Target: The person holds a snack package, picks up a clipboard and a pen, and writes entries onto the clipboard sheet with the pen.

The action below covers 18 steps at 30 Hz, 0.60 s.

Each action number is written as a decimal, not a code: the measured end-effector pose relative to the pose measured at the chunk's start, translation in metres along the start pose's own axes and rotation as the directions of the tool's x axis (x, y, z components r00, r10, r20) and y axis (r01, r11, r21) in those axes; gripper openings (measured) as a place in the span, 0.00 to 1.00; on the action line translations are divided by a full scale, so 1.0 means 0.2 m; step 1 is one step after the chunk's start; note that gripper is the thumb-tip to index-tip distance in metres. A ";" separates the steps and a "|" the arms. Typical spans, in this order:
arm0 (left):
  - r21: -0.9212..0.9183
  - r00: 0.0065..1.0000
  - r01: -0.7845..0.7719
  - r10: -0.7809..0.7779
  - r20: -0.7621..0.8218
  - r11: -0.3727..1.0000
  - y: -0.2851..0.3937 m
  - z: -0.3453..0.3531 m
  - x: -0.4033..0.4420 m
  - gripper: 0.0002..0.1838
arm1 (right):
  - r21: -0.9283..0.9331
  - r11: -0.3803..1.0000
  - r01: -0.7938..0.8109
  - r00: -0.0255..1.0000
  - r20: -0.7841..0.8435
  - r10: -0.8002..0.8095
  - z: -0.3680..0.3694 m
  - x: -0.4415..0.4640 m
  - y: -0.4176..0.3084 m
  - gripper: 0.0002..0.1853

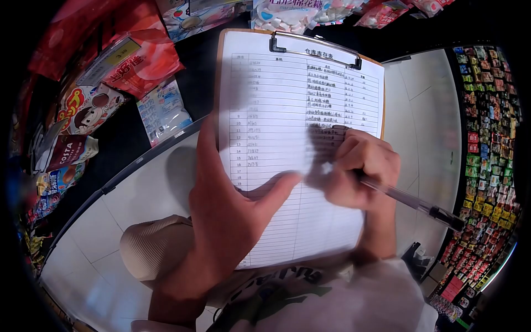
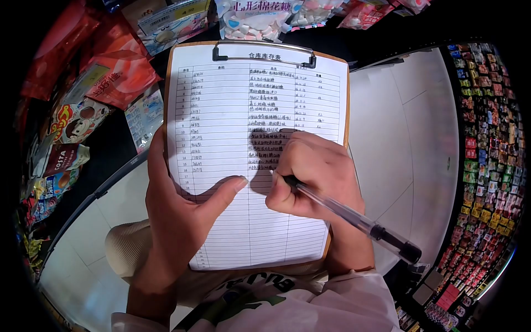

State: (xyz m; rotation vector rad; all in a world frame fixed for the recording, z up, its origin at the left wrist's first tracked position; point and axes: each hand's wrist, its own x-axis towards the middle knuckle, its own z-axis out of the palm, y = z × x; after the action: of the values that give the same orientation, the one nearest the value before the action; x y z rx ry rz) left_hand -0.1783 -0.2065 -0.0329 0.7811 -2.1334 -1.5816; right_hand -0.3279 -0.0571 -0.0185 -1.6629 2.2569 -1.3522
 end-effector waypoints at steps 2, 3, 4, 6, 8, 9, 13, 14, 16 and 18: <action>0.005 1.000 0.006 -0.006 0.002 1.000 0.00 0.00 0.00 0.52 | -0.019 1.000 0.015 0.999 0.029 -0.014 -0.01 0.00 0.00 0.13; -0.005 1.000 0.017 -0.017 0.001 1.000 0.00 0.00 0.00 0.52 | -0.020 1.000 0.015 0.999 0.029 -0.014 -0.01 0.00 0.00 0.13; -0.015 1.000 0.027 -0.027 0.000 1.000 0.01 0.00 0.00 0.52 | -0.007 1.000 0.014 1.000 0.022 -0.014 -0.01 -0.01 0.01 0.12; -0.052 0.999 0.046 -0.046 0.001 0.998 0.04 0.00 0.01 0.52 | 0.006 1.000 0.012 1.000 0.015 -0.012 -0.01 -0.01 0.01 0.12; -0.089 0.998 0.066 -0.065 0.004 0.994 0.04 0.00 0.01 0.52 | 0.033 0.999 0.006 0.999 -0.046 -0.005 0.00 -0.01 0.01 0.12; -0.098 0.998 0.068 -0.068 0.004 0.993 0.04 0.00 0.00 0.52 | 0.034 0.999 0.006 0.999 -0.046 -0.004 0.00 -0.01 0.01 0.12; -0.095 0.999 0.055 -0.054 0.006 0.994 0.03 0.01 0.00 0.52 | 0.023 1.000 -0.001 1.000 -0.022 0.001 0.00 -0.01 0.01 0.12; -0.095 0.999 0.054 -0.054 0.007 0.994 0.03 0.01 0.00 0.52 | 0.026 1.000 -0.003 1.000 -0.019 0.003 0.00 -0.01 0.01 0.12; -0.091 0.999 0.040 -0.040 0.004 0.995 0.03 0.01 0.00 0.51 | -0.005 1.000 -0.005 1.000 0.002 0.005 -0.01 -0.01 0.00 0.12; -0.092 0.999 0.043 -0.042 0.010 0.995 0.02 0.01 0.00 0.51 | -0.035 0.999 -0.007 1.000 0.023 0.008 -0.02 -0.01 0.00 0.13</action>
State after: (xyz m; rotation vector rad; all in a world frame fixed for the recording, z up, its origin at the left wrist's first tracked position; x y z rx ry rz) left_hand -0.1802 -0.2053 -0.0301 0.7957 -2.0458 -1.6944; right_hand -0.3288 -0.0540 -0.0174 -1.6700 2.2850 -1.2917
